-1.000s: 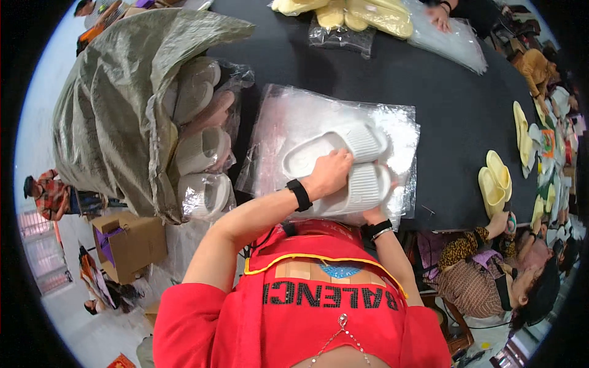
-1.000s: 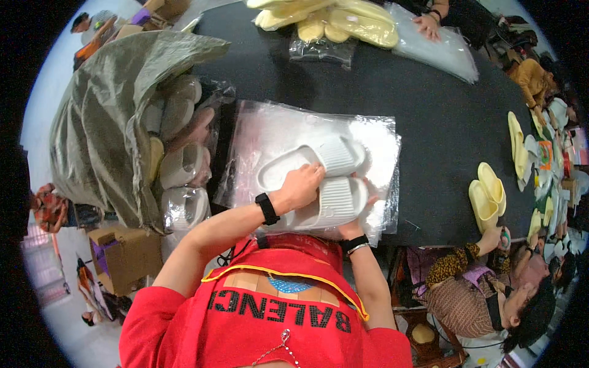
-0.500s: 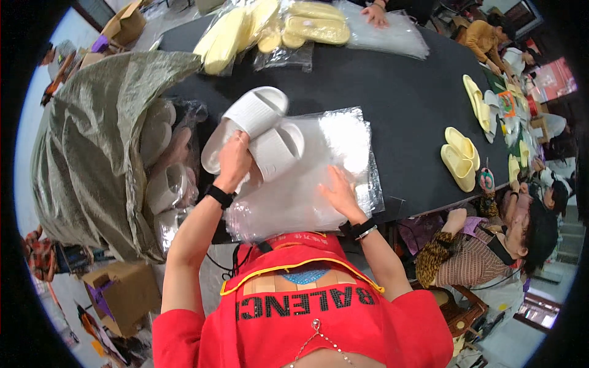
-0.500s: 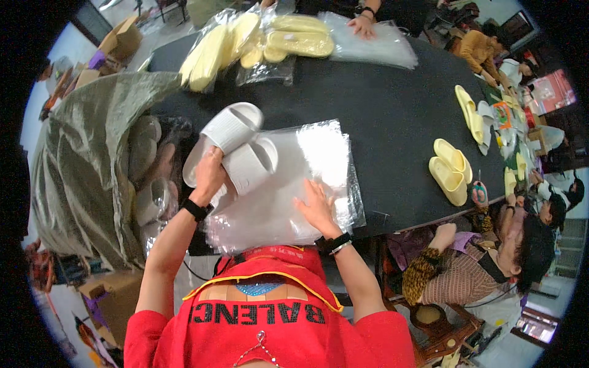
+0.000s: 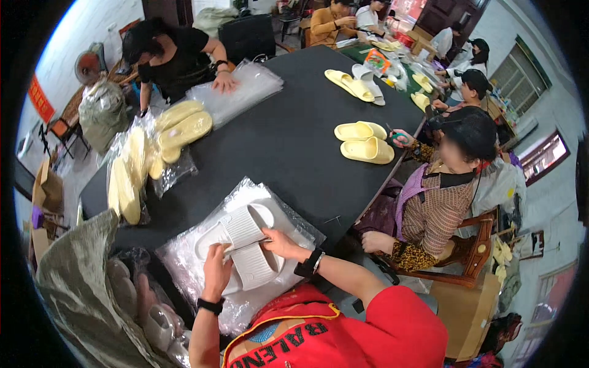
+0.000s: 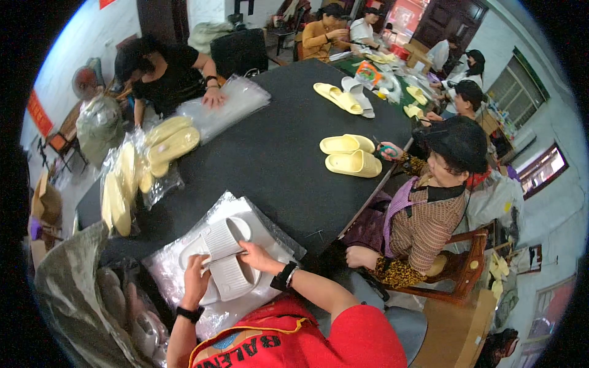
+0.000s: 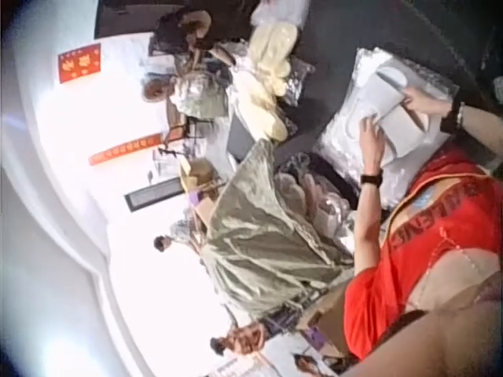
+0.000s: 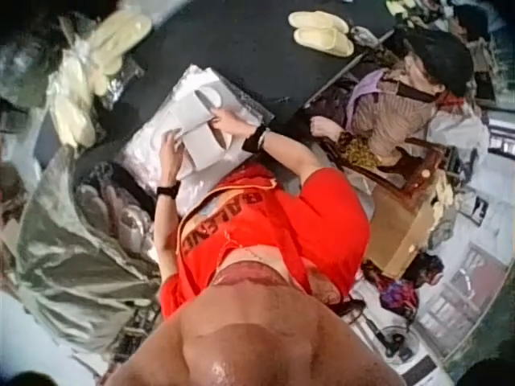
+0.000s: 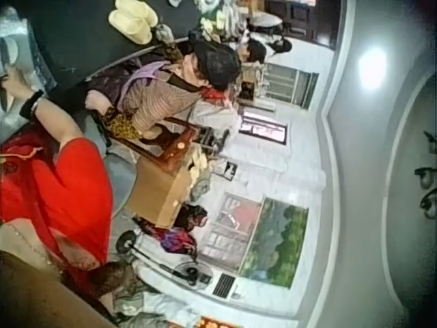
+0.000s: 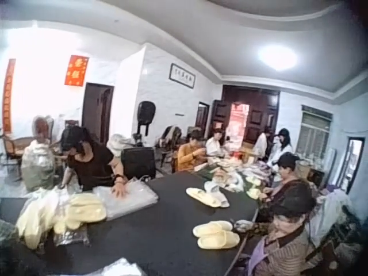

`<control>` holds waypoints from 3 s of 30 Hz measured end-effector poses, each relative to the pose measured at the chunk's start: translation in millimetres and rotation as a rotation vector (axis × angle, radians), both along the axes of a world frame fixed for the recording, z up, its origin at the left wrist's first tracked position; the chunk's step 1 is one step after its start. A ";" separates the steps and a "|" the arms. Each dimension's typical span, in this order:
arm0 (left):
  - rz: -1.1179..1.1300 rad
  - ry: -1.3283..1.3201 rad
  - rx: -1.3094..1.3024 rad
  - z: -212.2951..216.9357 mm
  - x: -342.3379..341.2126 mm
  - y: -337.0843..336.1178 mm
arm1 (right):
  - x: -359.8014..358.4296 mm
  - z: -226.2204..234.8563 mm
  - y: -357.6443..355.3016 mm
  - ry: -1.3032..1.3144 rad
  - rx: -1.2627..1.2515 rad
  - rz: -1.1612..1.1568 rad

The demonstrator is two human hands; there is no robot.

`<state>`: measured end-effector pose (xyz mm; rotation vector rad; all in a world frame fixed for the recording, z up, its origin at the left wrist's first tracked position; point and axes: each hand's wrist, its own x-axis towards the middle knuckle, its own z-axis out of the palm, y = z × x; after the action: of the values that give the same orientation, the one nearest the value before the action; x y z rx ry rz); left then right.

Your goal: The recorder is packing various colors of sandals into plastic bags at a communal work table.

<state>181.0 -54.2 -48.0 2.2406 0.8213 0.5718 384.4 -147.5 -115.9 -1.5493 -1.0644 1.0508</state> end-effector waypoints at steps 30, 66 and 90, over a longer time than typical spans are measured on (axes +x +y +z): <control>0.534 0.364 0.333 52.8 -149.4 -60.7 | -65.8 24.1 -11.1 -0.774 0.090 0.675; 1.136 -0.511 -0.699 -0.2 -296.3 -63.4 | -90.9 -4.3 -22.3 -0.746 -0.003 0.632; 0.771 -0.223 -0.533 -34.2 -117.1 -4.3 | 24.5 -6.8 -28.4 0.357 -0.389 -0.180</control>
<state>63.9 -58.5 -82.2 1.3107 1.5130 0.8103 408.9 -175.9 -122.7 -1.6398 -0.4855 1.4000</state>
